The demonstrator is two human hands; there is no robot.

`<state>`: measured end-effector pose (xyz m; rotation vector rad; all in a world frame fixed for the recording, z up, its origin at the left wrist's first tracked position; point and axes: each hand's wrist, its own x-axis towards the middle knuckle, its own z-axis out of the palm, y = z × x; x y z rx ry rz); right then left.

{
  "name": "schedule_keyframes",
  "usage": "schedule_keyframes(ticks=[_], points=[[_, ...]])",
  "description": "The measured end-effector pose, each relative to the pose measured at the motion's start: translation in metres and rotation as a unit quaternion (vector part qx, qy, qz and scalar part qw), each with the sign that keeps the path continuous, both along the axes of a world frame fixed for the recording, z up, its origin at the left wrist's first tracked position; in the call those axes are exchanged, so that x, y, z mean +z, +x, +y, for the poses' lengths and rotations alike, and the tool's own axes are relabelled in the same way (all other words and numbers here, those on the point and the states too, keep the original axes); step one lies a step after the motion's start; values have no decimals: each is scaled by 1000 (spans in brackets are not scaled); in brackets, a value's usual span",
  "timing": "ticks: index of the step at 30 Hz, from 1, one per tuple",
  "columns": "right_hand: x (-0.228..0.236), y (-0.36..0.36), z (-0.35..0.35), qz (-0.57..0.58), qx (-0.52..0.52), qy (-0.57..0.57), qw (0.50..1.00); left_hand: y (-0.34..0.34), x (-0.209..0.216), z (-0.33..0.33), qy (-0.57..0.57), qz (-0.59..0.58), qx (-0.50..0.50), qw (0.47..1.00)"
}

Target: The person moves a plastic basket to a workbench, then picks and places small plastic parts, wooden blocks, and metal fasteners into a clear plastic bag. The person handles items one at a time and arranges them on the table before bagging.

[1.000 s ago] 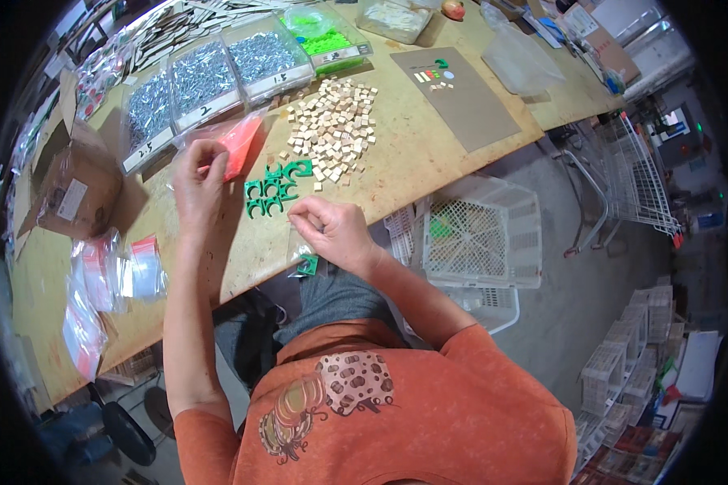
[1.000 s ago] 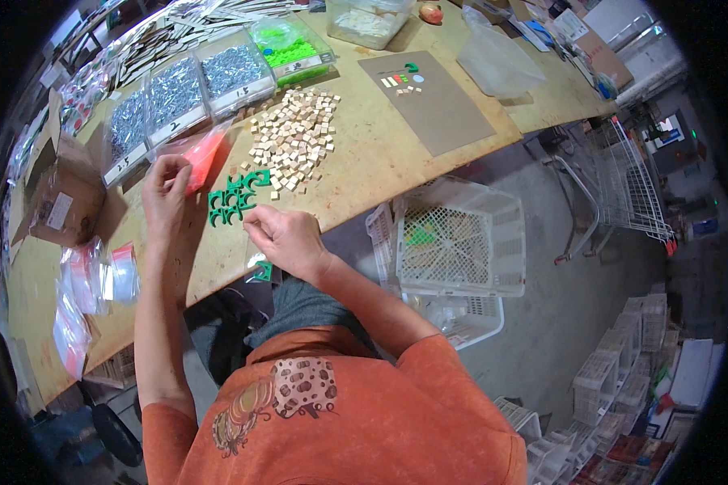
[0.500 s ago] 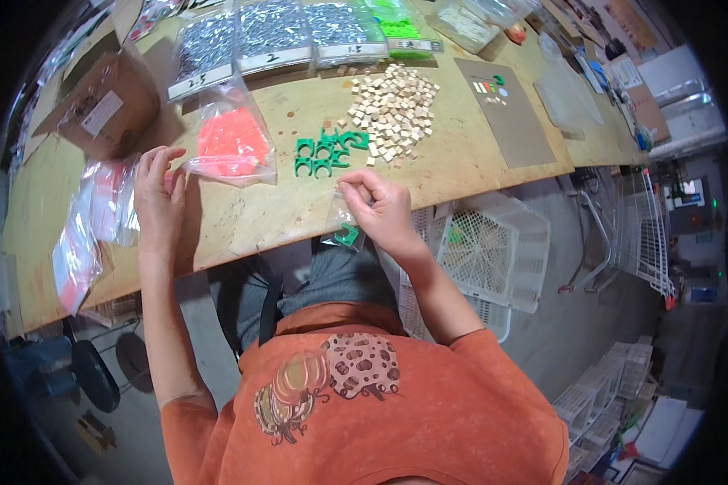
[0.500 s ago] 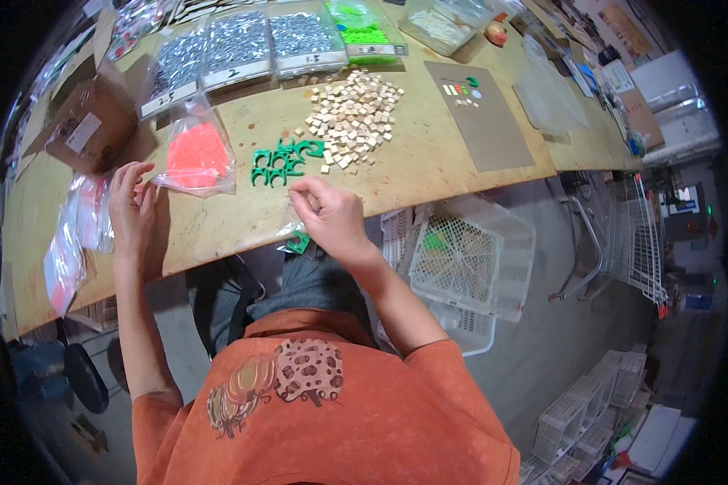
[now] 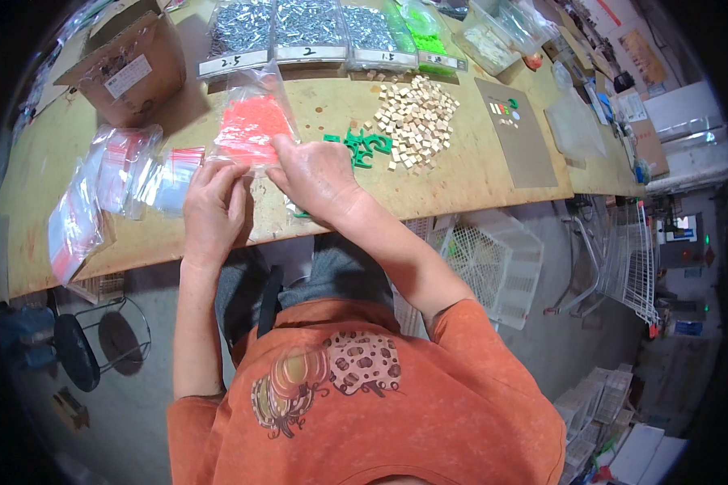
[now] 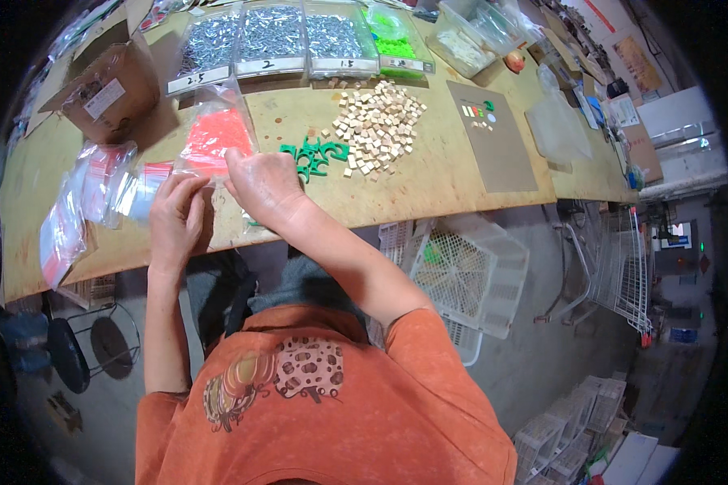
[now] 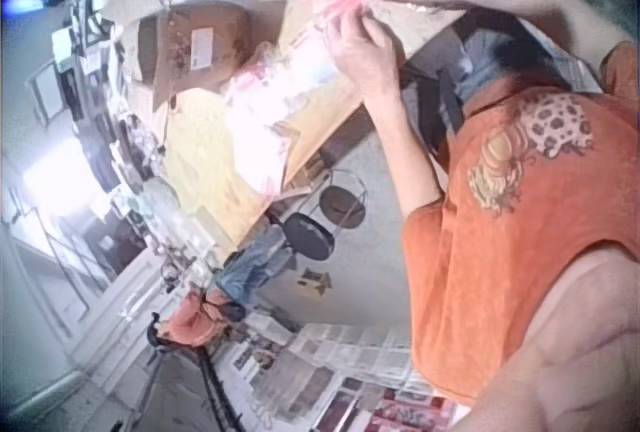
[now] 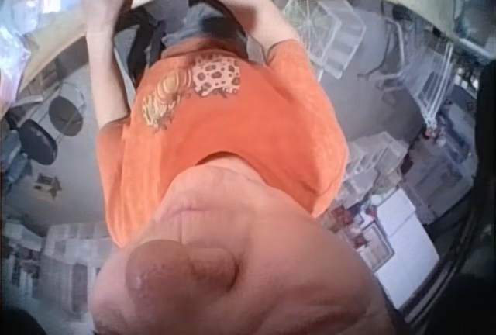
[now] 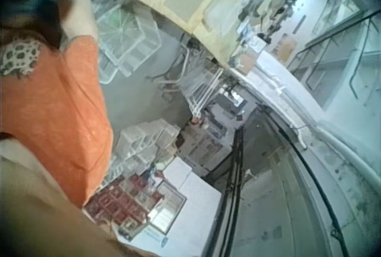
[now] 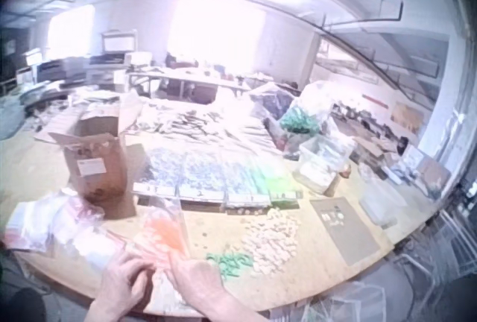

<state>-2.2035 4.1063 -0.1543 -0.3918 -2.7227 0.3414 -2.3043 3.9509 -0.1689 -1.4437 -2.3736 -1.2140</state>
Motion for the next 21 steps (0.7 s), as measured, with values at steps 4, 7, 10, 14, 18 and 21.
schedule_keyframes(ticks=[4, 7, 10, 14, 18, 21], points=[[-6, -8, -1, -1, -13, 7, 1000, 5, 0, -4, 22, 38, -39, 998], [-6, -7, -6, 26, -20, -37, 999, 4, -10, -3, 10, 43, 1, 999], [-6, -7, -12, 59, -26, -123, 990, -6, -17, 0, 20, 44, 53, 997], [-3, -12, -21, 67, -47, -249, 965, -11, -8, 4, 23, -128, 60, 990], [-13, -15, -24, 104, -45, -352, 929, -6, 12, 12, -23, -193, 52, 980], [-17, -15, -28, 121, -44, -367, 921, -20, -5, 23, -35, -35, 64, 997]])
